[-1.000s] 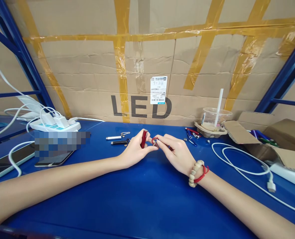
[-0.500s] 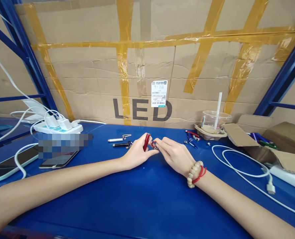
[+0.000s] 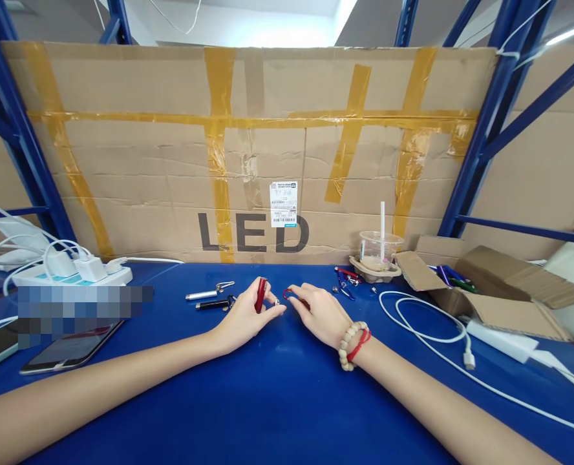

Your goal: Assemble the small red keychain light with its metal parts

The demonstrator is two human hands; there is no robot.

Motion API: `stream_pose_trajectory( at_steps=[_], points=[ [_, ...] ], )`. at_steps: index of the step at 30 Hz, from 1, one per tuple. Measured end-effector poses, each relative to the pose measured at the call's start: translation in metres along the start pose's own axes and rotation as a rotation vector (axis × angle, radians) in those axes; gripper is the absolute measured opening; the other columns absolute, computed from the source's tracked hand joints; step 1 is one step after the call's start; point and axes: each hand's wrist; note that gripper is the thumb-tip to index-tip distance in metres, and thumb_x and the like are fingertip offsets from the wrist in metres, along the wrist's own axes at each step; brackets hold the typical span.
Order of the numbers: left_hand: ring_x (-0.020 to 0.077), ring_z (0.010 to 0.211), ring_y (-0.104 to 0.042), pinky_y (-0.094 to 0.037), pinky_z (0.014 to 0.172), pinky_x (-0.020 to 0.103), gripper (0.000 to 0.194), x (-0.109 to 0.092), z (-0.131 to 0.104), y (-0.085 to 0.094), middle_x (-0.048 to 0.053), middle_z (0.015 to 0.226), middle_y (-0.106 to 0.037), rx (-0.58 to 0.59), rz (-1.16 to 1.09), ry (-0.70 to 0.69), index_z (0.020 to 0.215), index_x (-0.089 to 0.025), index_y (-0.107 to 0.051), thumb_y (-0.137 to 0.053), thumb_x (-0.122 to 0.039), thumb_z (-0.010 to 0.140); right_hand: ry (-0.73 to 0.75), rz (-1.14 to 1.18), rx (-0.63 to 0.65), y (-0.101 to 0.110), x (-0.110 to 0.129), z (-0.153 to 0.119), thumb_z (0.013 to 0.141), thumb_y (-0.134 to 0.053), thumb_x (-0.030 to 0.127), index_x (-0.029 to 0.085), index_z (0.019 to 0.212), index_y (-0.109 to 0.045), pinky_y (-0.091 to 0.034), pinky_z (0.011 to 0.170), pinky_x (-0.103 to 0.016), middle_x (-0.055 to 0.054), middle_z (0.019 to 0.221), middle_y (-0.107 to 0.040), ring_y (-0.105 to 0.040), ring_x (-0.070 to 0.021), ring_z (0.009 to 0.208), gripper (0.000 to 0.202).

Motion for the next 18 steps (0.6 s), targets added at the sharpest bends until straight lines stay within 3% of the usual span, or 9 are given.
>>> stream_pose_trajectory(
  at_steps=[4, 9, 13, 18],
  points=[
    [0.0094, 0.058, -0.047, -0.038, 0.06, 0.024, 0.021, -0.001, 0.0, 0.0, -0.003, 0.078, -0.058, 0.012, -0.007, -0.01, 0.081, -0.019, -0.039, -0.054, -0.032, 0.074, -0.07, -0.033, 0.103, -0.001, 0.001, -0.001, 0.087, -0.034, 0.025, 0.022, 0.088, -0.064, -0.042, 0.062, -0.025, -0.003, 0.079, -0.061, -0.058, -0.0147, 0.071, 0.031],
    [0.0107, 0.062, -0.051, -0.04, 0.062, 0.025, 0.019, 0.002, 0.002, -0.002, -0.001, 0.082, -0.058, 0.008, -0.031, -0.019, 0.083, -0.019, -0.039, -0.052, -0.031, 0.075, -0.115, -0.034, 0.004, 0.001, 0.001, -0.002, 0.086, -0.036, 0.031, 0.025, 0.09, -0.064, -0.039, 0.057, -0.023, -0.002, 0.089, -0.059, -0.056, -0.0115, 0.066, 0.028],
    [0.0092, 0.057, -0.047, -0.039, 0.058, 0.024, 0.02, 0.003, 0.002, -0.002, -0.002, 0.081, -0.057, 0.036, -0.03, -0.018, 0.083, -0.019, -0.037, -0.052, -0.03, 0.075, -0.116, -0.005, -0.103, 0.004, 0.006, -0.004, 0.087, -0.035, 0.038, 0.024, 0.083, -0.063, -0.036, 0.051, -0.021, 0.0, 0.078, -0.058, -0.049, -0.0085, 0.053, 0.031],
    [0.0081, 0.055, -0.043, -0.034, 0.055, 0.021, 0.019, -0.002, 0.0, -0.001, -0.004, 0.074, -0.052, 0.051, 0.011, -0.031, 0.08, -0.019, -0.037, -0.052, -0.029, 0.075, -0.058, 0.064, -0.099, 0.005, 0.017, -0.007, 0.086, -0.04, 0.039, 0.026, 0.084, -0.062, -0.036, 0.053, -0.021, 0.002, 0.076, -0.057, -0.048, -0.0069, 0.051, 0.026]
  ],
)
Point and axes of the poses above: each hand's wrist, its own z-axis towards the middle knuckle, its own y-axis out of the back of the hand, x = y × z
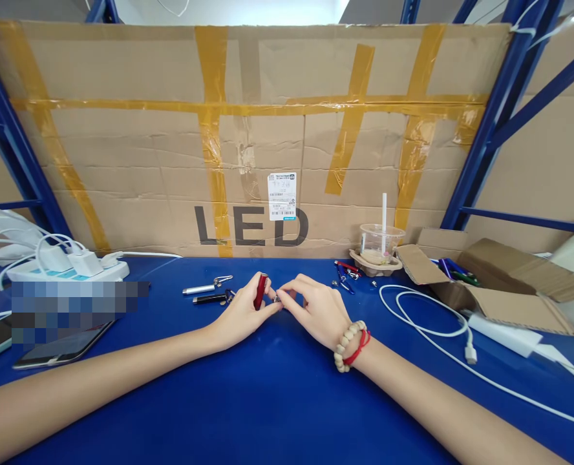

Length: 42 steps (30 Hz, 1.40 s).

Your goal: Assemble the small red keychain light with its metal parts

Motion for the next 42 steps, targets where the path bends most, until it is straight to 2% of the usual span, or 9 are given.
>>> stream_pose_trajectory(
  at_steps=[9, 16, 27, 33, 42],
  points=[
    [0.0089, 0.054, -0.042, -0.031, 0.052, 0.021, 0.014, 0.0011, -0.0024, 0.0007, -0.005, 0.071, -0.049, -0.009, 0.051, -0.032, 0.078, -0.021, -0.036, -0.049, -0.024, 0.074, 0.029, 0.028, 0.056, -0.0036, -0.0015, -0.0004, 0.083, -0.044, 0.041, 0.028, 0.094, -0.059, -0.039, 0.052, -0.021, 0.003, 0.073, -0.058, -0.049, -0.0076, 0.05, 0.023],
    [0.0113, 0.063, -0.047, -0.032, 0.054, 0.021, 0.012, 0.0013, -0.0031, 0.0008, -0.003, 0.073, -0.051, -0.013, 0.102, -0.036, 0.078, -0.02, -0.037, -0.048, -0.025, 0.074, 0.012, 0.021, 0.076, -0.0037, -0.0012, -0.0008, 0.082, -0.045, 0.04, 0.029, 0.091, -0.059, -0.04, 0.053, -0.021, 0.004, 0.075, -0.059, -0.05, -0.008, 0.052, 0.02],
    [0.0097, 0.055, -0.042, -0.031, 0.051, 0.021, 0.012, 0.0015, -0.003, 0.0003, -0.004, 0.069, -0.049, -0.007, 0.106, -0.039, 0.079, -0.02, -0.036, -0.047, -0.023, 0.075, 0.004, 0.013, 0.062, -0.0043, -0.0013, 0.0003, 0.083, -0.045, 0.04, 0.03, 0.09, -0.062, -0.037, 0.052, -0.021, 0.004, 0.075, -0.059, -0.049, -0.0074, 0.052, 0.021],
    [0.01, 0.056, -0.043, -0.031, 0.051, 0.021, 0.013, 0.0007, -0.0031, 0.0002, -0.005, 0.068, -0.049, -0.001, 0.126, -0.03, 0.079, -0.021, -0.036, -0.047, -0.025, 0.075, 0.018, -0.008, 0.059, -0.0029, 0.0, 0.0007, 0.083, -0.043, 0.039, 0.028, 0.087, -0.064, -0.036, 0.052, -0.021, 0.003, 0.076, -0.061, -0.05, -0.0076, 0.052, 0.024],
    [0.0113, 0.059, -0.048, -0.035, 0.056, 0.022, 0.011, -0.0003, -0.0041, -0.0007, -0.004, 0.066, -0.049, 0.016, 0.115, -0.044, 0.076, -0.021, -0.033, -0.042, -0.028, 0.079, 0.018, -0.066, 0.084, 0.0005, 0.0047, 0.0012, 0.086, -0.039, 0.033, 0.023, 0.072, -0.062, -0.032, 0.051, -0.021, 0.002, 0.069, -0.06, -0.05, -0.0098, 0.056, 0.029]
  ],
)
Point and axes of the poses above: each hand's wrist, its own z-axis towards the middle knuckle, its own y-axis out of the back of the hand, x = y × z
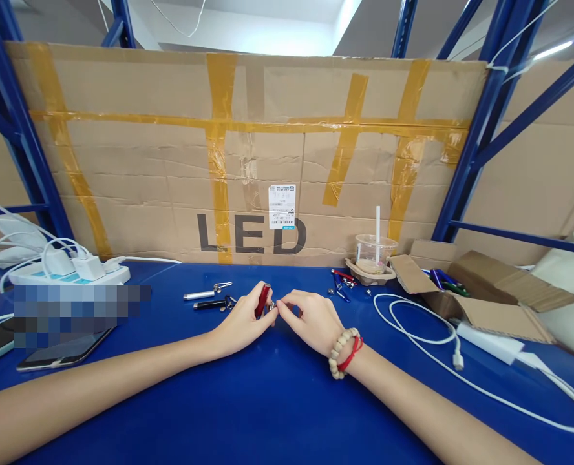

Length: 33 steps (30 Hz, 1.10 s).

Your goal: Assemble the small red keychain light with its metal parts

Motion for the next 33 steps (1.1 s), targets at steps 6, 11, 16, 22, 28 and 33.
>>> stream_pose_trajectory(
  at_steps=[6, 11, 16, 22, 28, 33],
  points=[
    [0.0114, 0.058, -0.048, -0.035, 0.055, 0.022, 0.012, -0.0001, 0.0006, 0.0002, -0.005, 0.064, -0.046, 0.009, -0.004, 0.014, 0.074, -0.022, -0.031, -0.041, -0.026, 0.079, -0.013, -0.014, 0.03, -0.0018, -0.0006, -0.0004, 0.086, -0.037, 0.035, 0.023, 0.069, -0.059, -0.03, 0.051, -0.021, 0.003, 0.068, -0.059, -0.049, -0.0099, 0.056, 0.031],
    [0.0108, 0.056, -0.045, -0.034, 0.053, 0.021, 0.012, -0.001, 0.0001, 0.0003, -0.005, 0.063, -0.045, 0.004, 0.004, 0.019, 0.074, -0.022, -0.031, -0.041, -0.027, 0.079, -0.005, 0.009, 0.033, -0.0035, -0.0029, 0.0014, 0.086, -0.037, 0.035, 0.022, 0.071, -0.06, -0.031, 0.053, -0.022, 0.003, 0.068, -0.059, -0.049, -0.0101, 0.057, 0.03],
    [0.0098, 0.054, -0.04, -0.032, 0.05, 0.02, 0.013, -0.0009, 0.0003, 0.0005, -0.005, 0.062, -0.043, 0.0, 0.012, 0.019, 0.073, -0.022, -0.03, -0.042, -0.026, 0.078, -0.005, 0.012, 0.048, -0.0025, -0.0036, 0.0008, 0.085, -0.038, 0.034, 0.022, 0.072, -0.061, -0.032, 0.052, -0.022, 0.002, 0.069, -0.06, -0.049, -0.0102, 0.057, 0.029],
    [0.0103, 0.056, -0.044, -0.034, 0.052, 0.021, 0.01, 0.0002, -0.0003, -0.0002, -0.005, 0.063, -0.045, 0.022, 0.005, -0.012, 0.074, -0.021, -0.031, -0.04, -0.023, 0.077, 0.019, 0.016, 0.036, -0.0026, -0.0037, 0.0001, 0.085, -0.039, 0.036, 0.024, 0.077, -0.063, -0.033, 0.051, -0.022, 0.002, 0.07, -0.061, -0.049, -0.0102, 0.055, 0.027],
    [0.0101, 0.054, -0.043, -0.034, 0.052, 0.021, 0.009, 0.0035, -0.001, -0.0008, -0.005, 0.063, -0.044, 0.024, 0.03, -0.021, 0.075, -0.022, -0.031, -0.04, -0.023, 0.077, 0.027, 0.02, 0.034, -0.003, -0.0037, 0.0003, 0.085, -0.04, 0.036, 0.024, 0.076, -0.063, -0.034, 0.051, -0.022, 0.001, 0.071, -0.061, -0.049, -0.0101, 0.055, 0.028],
    [0.0097, 0.052, -0.042, -0.034, 0.052, 0.021, 0.008, 0.0075, -0.0007, -0.0028, -0.006, 0.061, -0.045, 0.022, 0.04, -0.021, 0.077, -0.022, -0.032, -0.041, -0.024, 0.077, 0.013, -0.001, 0.055, -0.0021, -0.0028, 0.0008, 0.084, -0.04, 0.035, 0.024, 0.077, -0.063, -0.034, 0.052, -0.022, 0.001, 0.071, -0.061, -0.049, -0.0106, 0.056, 0.027]
  ],
)
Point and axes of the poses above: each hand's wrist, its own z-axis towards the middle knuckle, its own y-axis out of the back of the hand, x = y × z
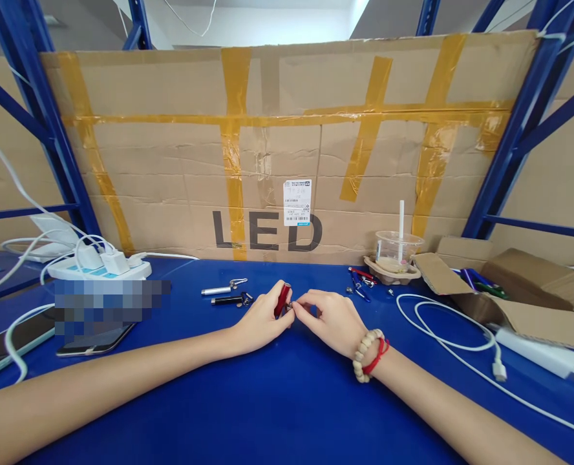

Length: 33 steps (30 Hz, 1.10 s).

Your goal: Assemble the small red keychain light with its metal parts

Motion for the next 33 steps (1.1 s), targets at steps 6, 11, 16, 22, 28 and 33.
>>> stream_pose_trajectory(
  at_steps=[6, 11, 16, 22, 28, 33],
  points=[
    [0.0107, 0.054, -0.046, -0.036, 0.053, 0.021, 0.008, 0.001, 0.001, 0.0, -0.005, 0.063, -0.046, -0.002, 0.028, -0.007, 0.079, -0.022, -0.034, -0.041, -0.026, 0.078, 0.013, 0.029, -0.052, -0.003, -0.004, -0.001, 0.084, -0.042, 0.035, 0.023, 0.076, -0.063, -0.034, 0.053, -0.022, 0.001, 0.071, -0.06, -0.049, -0.0098, 0.055, 0.025],
    [0.013, 0.06, -0.051, -0.038, 0.056, 0.023, 0.01, 0.001, 0.002, 0.0, -0.003, 0.067, -0.048, 0.014, 0.028, 0.007, 0.079, -0.021, -0.034, -0.042, -0.028, 0.079, 0.049, 0.098, -0.133, -0.006, -0.008, -0.002, 0.083, -0.045, 0.036, 0.022, 0.087, -0.062, -0.037, 0.052, -0.021, 0.0, 0.077, -0.06, -0.047, -0.0074, 0.05, 0.022],
    [0.0127, 0.058, -0.05, -0.037, 0.054, 0.023, 0.01, 0.0, 0.002, -0.001, -0.003, 0.067, -0.048, 0.008, 0.044, 0.027, 0.08, -0.021, -0.035, -0.044, -0.024, 0.075, 0.129, 0.091, -0.119, -0.007, -0.01, -0.002, 0.084, -0.044, 0.039, 0.022, 0.091, -0.062, -0.038, 0.053, -0.021, -0.001, 0.079, -0.059, -0.045, -0.0069, 0.049, 0.026],
    [0.0148, 0.062, -0.054, -0.039, 0.055, 0.023, 0.013, 0.003, 0.003, -0.001, -0.002, 0.069, -0.053, 0.025, 0.052, 0.017, 0.086, -0.022, -0.038, -0.045, -0.023, 0.075, 0.14, 0.072, -0.1, -0.007, -0.012, -0.001, 0.083, -0.044, 0.041, 0.022, 0.09, -0.063, -0.037, 0.052, -0.021, -0.002, 0.079, -0.059, -0.044, -0.0067, 0.048, 0.028],
    [0.0161, 0.063, -0.056, -0.039, 0.057, 0.024, 0.015, 0.004, 0.002, -0.001, -0.002, 0.069, -0.057, 0.071, 0.075, -0.023, 0.09, -0.022, -0.037, -0.043, -0.022, 0.077, 0.087, 0.152, -0.111, -0.008, -0.01, 0.001, 0.078, -0.052, 0.043, 0.02, 0.083, -0.063, -0.036, 0.047, -0.021, -0.002, 0.075, -0.059, -0.042, -0.0067, 0.046, 0.026],
    [0.0153, 0.061, -0.054, -0.035, 0.055, 0.023, 0.014, -0.002, 0.001, 0.0, -0.001, 0.074, -0.054, 0.083, 0.205, -0.02, 0.09, -0.022, -0.038, -0.044, -0.028, 0.079, 0.068, 0.22, -0.102, -0.006, -0.007, 0.001, 0.076, -0.053, 0.044, 0.018, 0.074, -0.064, -0.036, 0.047, -0.021, -0.002, 0.07, -0.06, -0.042, -0.0075, 0.047, 0.028]
  ],
)
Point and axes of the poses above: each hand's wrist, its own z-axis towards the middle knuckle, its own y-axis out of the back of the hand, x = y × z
